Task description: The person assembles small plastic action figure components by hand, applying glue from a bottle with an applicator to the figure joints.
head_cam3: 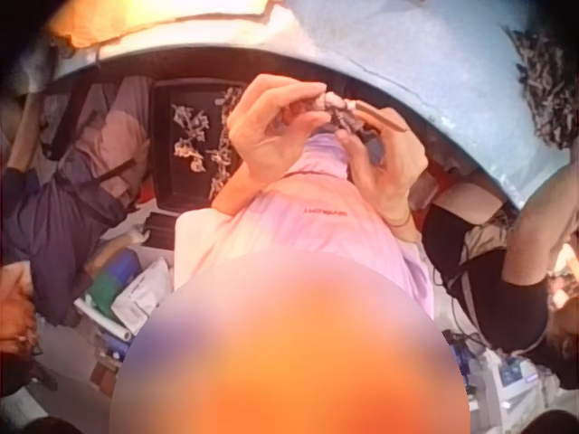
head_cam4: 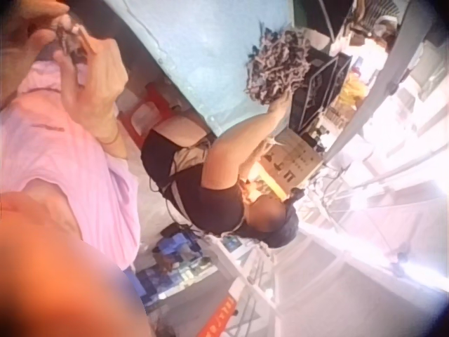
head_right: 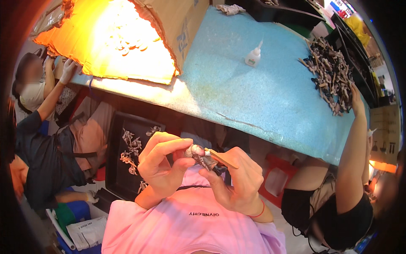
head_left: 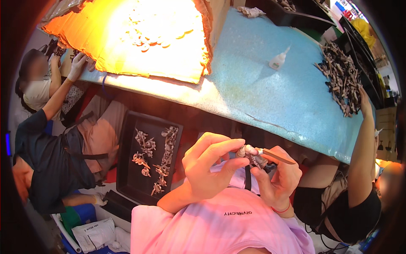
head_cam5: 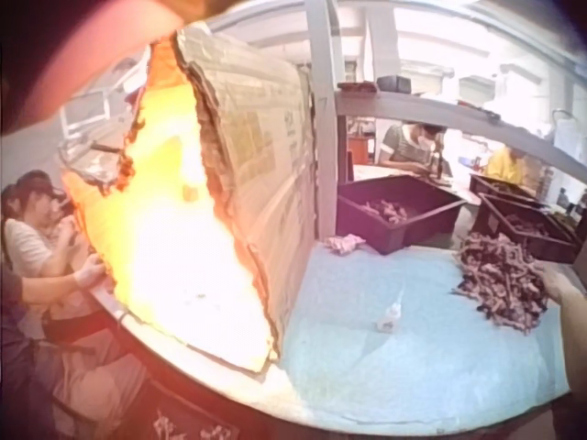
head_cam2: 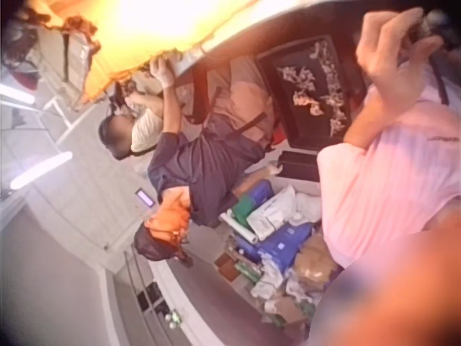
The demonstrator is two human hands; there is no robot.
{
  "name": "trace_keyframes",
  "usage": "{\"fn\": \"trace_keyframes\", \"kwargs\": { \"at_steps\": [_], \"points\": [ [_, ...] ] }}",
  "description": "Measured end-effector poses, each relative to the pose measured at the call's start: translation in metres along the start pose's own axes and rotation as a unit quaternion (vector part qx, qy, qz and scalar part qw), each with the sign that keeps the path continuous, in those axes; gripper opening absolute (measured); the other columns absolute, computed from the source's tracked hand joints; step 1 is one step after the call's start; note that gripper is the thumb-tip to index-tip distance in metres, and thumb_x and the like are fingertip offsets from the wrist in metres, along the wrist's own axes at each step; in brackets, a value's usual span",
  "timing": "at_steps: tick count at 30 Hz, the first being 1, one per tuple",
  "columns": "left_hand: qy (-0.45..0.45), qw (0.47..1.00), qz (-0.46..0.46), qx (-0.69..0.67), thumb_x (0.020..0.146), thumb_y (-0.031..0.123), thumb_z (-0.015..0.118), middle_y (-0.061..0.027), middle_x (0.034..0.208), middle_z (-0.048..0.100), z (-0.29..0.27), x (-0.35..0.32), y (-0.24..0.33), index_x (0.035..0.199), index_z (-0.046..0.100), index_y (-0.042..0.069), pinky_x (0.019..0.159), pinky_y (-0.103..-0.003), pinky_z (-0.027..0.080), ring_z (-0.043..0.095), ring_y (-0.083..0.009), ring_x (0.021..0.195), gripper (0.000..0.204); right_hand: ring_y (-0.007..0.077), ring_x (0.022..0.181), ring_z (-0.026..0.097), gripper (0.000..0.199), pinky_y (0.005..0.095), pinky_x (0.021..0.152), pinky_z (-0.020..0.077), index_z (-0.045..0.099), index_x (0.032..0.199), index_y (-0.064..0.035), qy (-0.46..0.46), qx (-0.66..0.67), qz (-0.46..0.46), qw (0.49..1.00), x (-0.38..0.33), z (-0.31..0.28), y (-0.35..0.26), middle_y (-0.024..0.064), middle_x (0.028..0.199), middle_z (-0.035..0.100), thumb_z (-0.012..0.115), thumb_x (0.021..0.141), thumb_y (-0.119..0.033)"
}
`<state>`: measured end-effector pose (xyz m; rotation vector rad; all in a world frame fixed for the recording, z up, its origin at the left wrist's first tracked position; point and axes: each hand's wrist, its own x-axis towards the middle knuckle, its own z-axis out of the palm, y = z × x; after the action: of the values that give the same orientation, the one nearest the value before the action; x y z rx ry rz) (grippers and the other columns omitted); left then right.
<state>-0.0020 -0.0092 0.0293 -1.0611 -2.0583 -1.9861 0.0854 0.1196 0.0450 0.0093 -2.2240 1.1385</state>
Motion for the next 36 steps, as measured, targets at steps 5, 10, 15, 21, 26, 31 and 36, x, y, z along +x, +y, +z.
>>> {"fn": "trace_keyframes", "kwargs": {
  "at_steps": [5,10,15,21,26,31,36],
  "points": [
    [-0.009,0.999,0.030,0.032,0.065,0.002,0.073,-0.0076,0.077,0.059,0.0029,-0.0016,0.0014,0.093,0.063,-0.001,0.046,-0.021,0.041,0.050,-0.0120,0.057,0.029,0.0199,0.051,0.050,0.031,0.0270,0.043,0.0374,0.057,0.089,0.0077,-0.001,0.000,0.001,1.000,-0.0021,-0.0018,0.0000,0.0100,0.066,0.054,0.073,0.064,-0.002],
    [-0.009,1.000,0.019,0.013,0.067,-0.002,0.071,-0.0082,0.076,0.058,0.0031,-0.0003,0.0012,0.090,0.063,-0.002,0.048,-0.023,0.041,0.051,-0.0138,0.058,0.025,0.0194,0.050,0.049,0.031,0.0268,0.043,0.0371,0.057,0.089,0.0079,-0.011,0.011,0.027,1.000,-0.0010,-0.0018,-0.0043,0.0101,0.066,0.054,0.073,0.064,-0.001],
    [-0.012,0.999,-0.024,-0.022,0.067,-0.004,0.070,-0.0086,0.074,0.058,0.0014,-0.0001,0.0045,0.088,0.063,-0.003,0.049,-0.023,0.041,0.051,-0.0150,0.059,0.022,0.0184,0.050,0.049,0.030,0.0261,0.043,0.0372,0.057,0.089,0.0083,-0.002,0.029,0.026,0.999,-0.0004,0.0001,-0.0029,0.0099,0.065,0.053,0.072,0.065,0.000],
    [-0.001,1.000,0.027,-0.013,0.066,-0.003,0.071,-0.0087,0.074,0.057,0.0029,-0.0011,0.0019,0.088,0.063,-0.003,0.048,-0.024,0.041,0.052,-0.0161,0.059,0.023,0.0182,0.050,0.050,0.029,0.0258,0.043,0.0377,0.056,0.089,0.0084,-0.005,0.052,0.031,0.998,-0.0029,0.0006,-0.0008,0.0097,0.064,0.053,0.071,0.065,0.001],
    [0.016,0.987,0.135,0.086,0.062,-0.003,0.072,-0.0078,0.079,0.056,0.0037,-0.0046,0.0017,0.090,0.063,-0.004,0.047,-0.025,0.042,0.050,-0.0169,0.055,0.030,0.0183,0.050,0.050,0.029,0.0256,0.043,0.0377,0.056,0.089,0.0086,0.005,0.056,0.018,0.998,-0.0063,0.0034,-0.0006,0.0100,0.066,0.054,0.071,0.065,0.001],
    [0.000,0.986,0.138,0.091,0.066,-0.004,0.069,-0.0085,0.081,0.056,0.0024,-0.0083,0.0005,0.093,0.062,-0.007,0.048,-0.025,0.041,0.050,-0.0177,0.057,0.029,0.0181,0.050,0.050,0.029,0.0252,0.042,0.0370,0.056,0.089,0.0089,0.017,0.053,0.009,0.998,-0.0073,0.0061,-0.0011,0.0102,0.066,0.055,0.071,0.065,0.002],
    [-0.020,0.987,0.128,0.093,0.074,-0.001,0.062,-0.0101,0.083,0.055,-0.0001,-0.0057,0.0034,0.096,0.061,-0.007,0.050,-0.026,0.041,0.050,-0.0185,0.058,0.022,0.0177,0.049,0.050,0.028,0.0248,0.042,0.0373,0.056,0.089,0.0089,0.026,0.052,0.017,0.998,-0.0065,0.0060,-0.0013,0.0102,0.064,0.054,0.070,0.065,0.003]
  ]
}}
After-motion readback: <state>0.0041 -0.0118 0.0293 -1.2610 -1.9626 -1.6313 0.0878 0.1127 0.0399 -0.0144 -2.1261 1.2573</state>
